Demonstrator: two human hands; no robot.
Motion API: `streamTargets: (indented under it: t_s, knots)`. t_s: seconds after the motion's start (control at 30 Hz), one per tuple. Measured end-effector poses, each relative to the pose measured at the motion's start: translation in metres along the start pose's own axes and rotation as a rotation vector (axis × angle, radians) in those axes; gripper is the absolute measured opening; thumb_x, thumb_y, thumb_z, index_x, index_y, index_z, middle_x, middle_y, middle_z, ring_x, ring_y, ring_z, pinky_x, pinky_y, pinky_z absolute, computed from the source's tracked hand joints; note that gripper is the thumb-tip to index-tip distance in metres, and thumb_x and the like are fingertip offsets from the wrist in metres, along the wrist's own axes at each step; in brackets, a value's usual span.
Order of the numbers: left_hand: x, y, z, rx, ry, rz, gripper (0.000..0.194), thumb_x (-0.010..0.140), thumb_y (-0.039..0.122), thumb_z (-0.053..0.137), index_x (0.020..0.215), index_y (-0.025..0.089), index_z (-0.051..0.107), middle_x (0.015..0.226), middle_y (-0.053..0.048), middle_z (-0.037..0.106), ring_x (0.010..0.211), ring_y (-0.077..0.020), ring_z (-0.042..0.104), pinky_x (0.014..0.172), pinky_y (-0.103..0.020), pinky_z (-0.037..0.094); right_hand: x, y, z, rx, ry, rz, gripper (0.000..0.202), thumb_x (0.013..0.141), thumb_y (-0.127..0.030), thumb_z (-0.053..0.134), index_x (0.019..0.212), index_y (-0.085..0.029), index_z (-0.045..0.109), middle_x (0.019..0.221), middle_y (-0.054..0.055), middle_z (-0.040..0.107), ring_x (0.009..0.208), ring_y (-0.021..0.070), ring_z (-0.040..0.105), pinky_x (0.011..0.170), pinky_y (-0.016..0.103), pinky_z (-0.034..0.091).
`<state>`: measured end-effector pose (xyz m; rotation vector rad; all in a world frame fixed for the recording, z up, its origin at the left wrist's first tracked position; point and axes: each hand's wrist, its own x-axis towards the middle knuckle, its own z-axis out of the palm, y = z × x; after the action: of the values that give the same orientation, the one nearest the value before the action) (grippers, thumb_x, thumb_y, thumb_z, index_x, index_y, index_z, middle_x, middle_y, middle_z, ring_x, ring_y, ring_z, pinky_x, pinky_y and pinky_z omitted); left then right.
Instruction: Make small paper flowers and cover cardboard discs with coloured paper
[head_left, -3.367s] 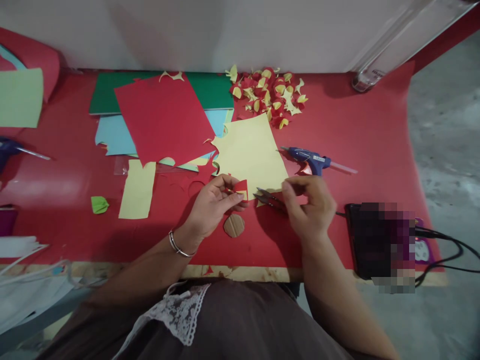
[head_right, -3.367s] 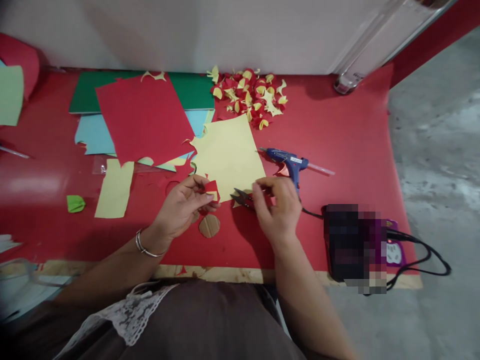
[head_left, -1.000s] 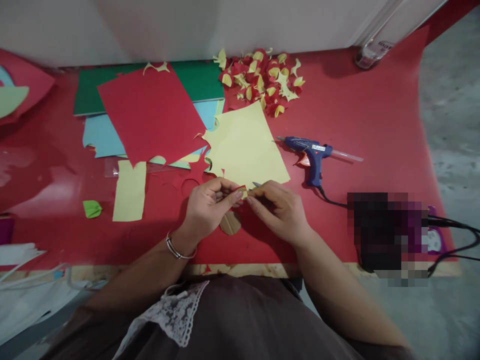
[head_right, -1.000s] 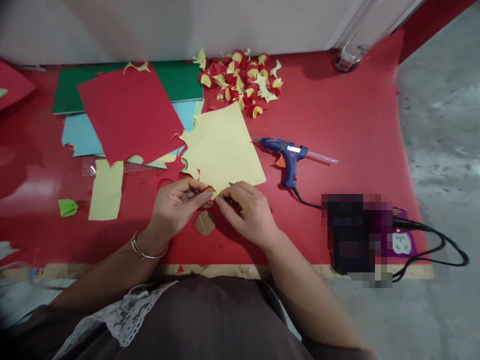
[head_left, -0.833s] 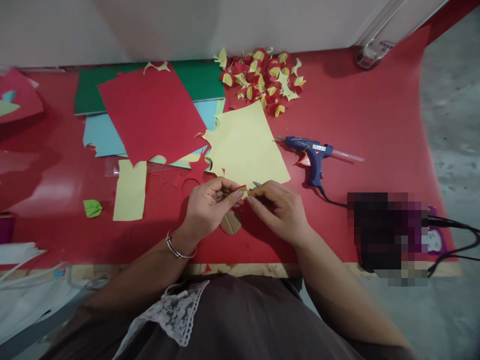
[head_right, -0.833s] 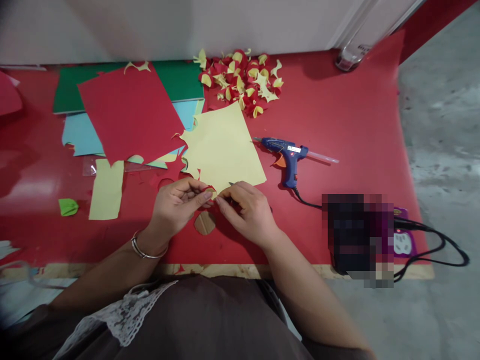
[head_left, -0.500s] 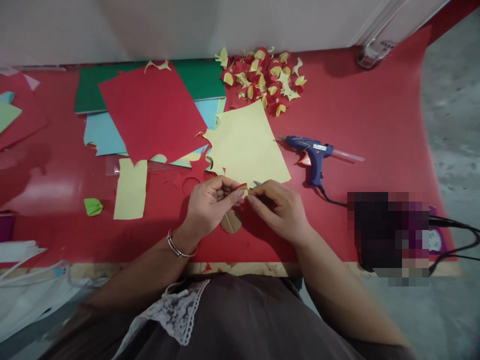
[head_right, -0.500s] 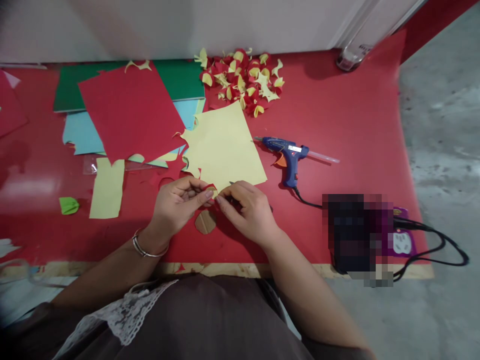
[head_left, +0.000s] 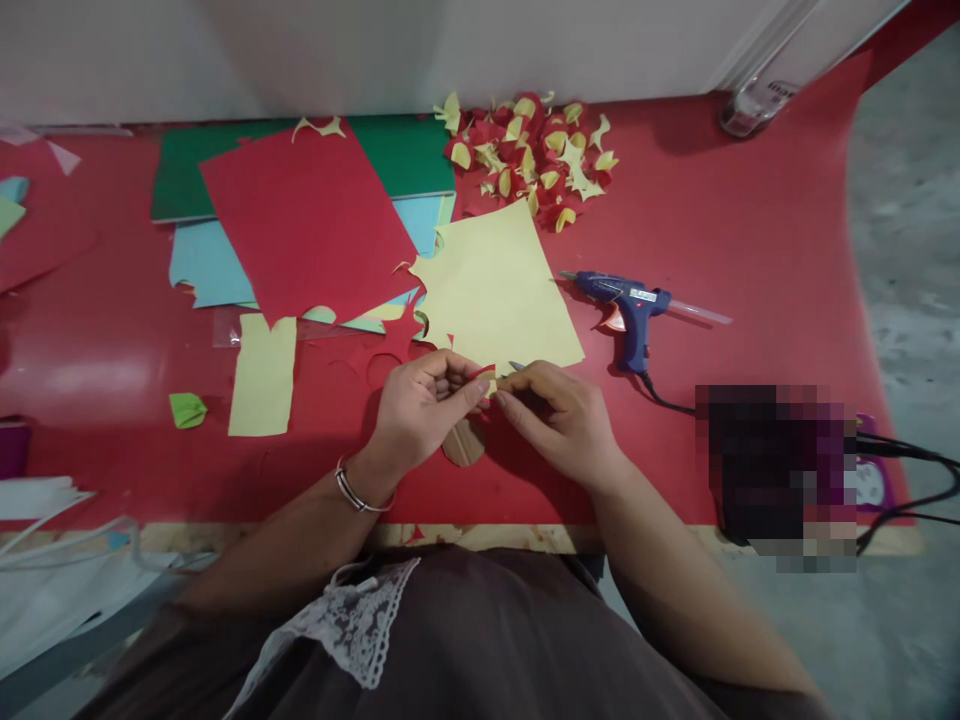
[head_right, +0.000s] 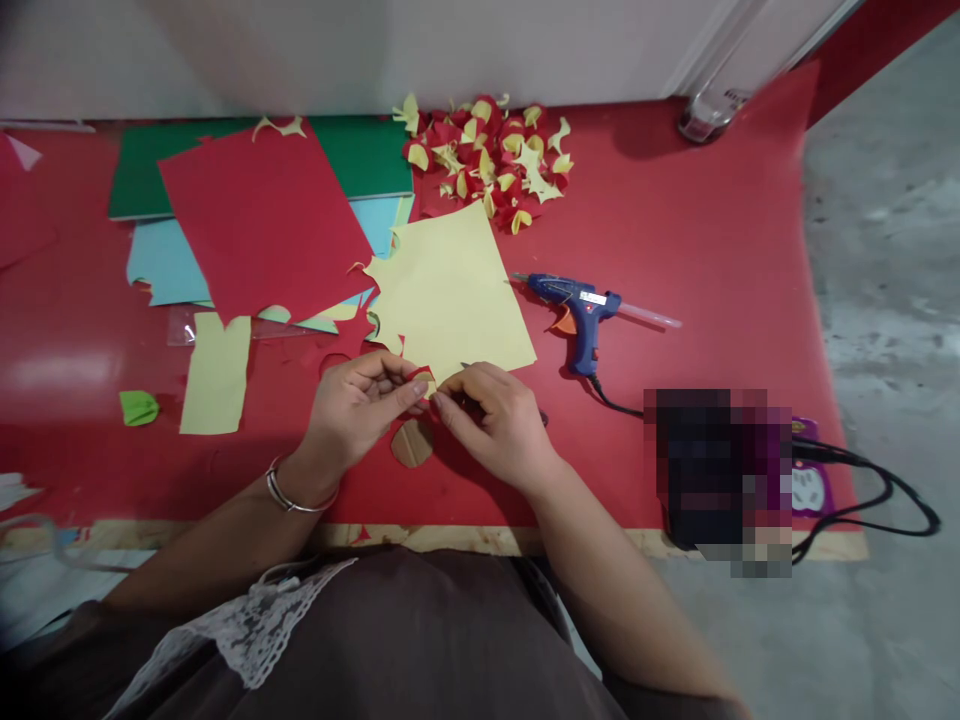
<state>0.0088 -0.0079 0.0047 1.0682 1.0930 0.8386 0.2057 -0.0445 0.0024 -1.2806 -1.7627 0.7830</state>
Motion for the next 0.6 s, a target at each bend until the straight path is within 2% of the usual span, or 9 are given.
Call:
streamTargets:
  t_s: [0.23,0.43,0.5,0.6]
  knots:
    - [0.0016,-0.0032,-0.0055,-0.008,-0.069,-0.053,0.031,0.082,0.04,0.092,0.084,0.016,0.071,0.071,-0.001,0.073,0.063,-0.0112,0.072,0.065,-0.021,0.064,0.0012,-0.0056,-0.003,-0.001,0.038,0.027,0.012,0.103,-0.027,0.069,0.092,-0.022,0.072,0.082,0.003,0.074,0.071,0.0159,0.067,0.064,0.03,0.05]
    - [-0.0019,-0.0008,-0.0055,0.121,-0.164,-0.001,0.015,0.082,0.025,0.084,0.085,0.016,0.073,0.07,-0.001,0.072,0.06,-0.0085,0.065,0.055,-0.016,0.051,0.0011,-0.0067,-0.0042,-0.014,0.059,0.002,0.008,0.102,-0.025,0.071,0.095,-0.022,0.073,0.083,0.001,0.074,0.067,0.0131,0.064,0.06,0.028,0.049]
    - [-0.0027,0.0014,-0.0048,0.149,-0.164,0.018,0.013,0.082,0.023,0.083,0.086,0.017,0.072,0.069,0.0,0.071,0.059,-0.0079,0.063,0.055,-0.016,0.05,0.0005,-0.0055,-0.0038,-0.013,0.059,-0.032,0.008,0.102,-0.022,0.071,0.094,-0.022,0.073,0.082,0.001,0.074,0.069,0.0134,0.066,0.061,0.027,0.05]
    - [-0.0022,0.003,-0.0045,0.088,-0.119,0.032,0.018,0.084,0.025,0.083,0.095,0.017,0.072,0.074,0.0,0.071,0.065,-0.0094,0.068,0.06,-0.018,0.055,0.0,-0.0051,-0.0031,-0.031,0.096,-0.065,0.008,0.101,-0.02,0.071,0.094,-0.022,0.072,0.081,0.001,0.073,0.066,0.0128,0.064,0.059,0.027,0.049]
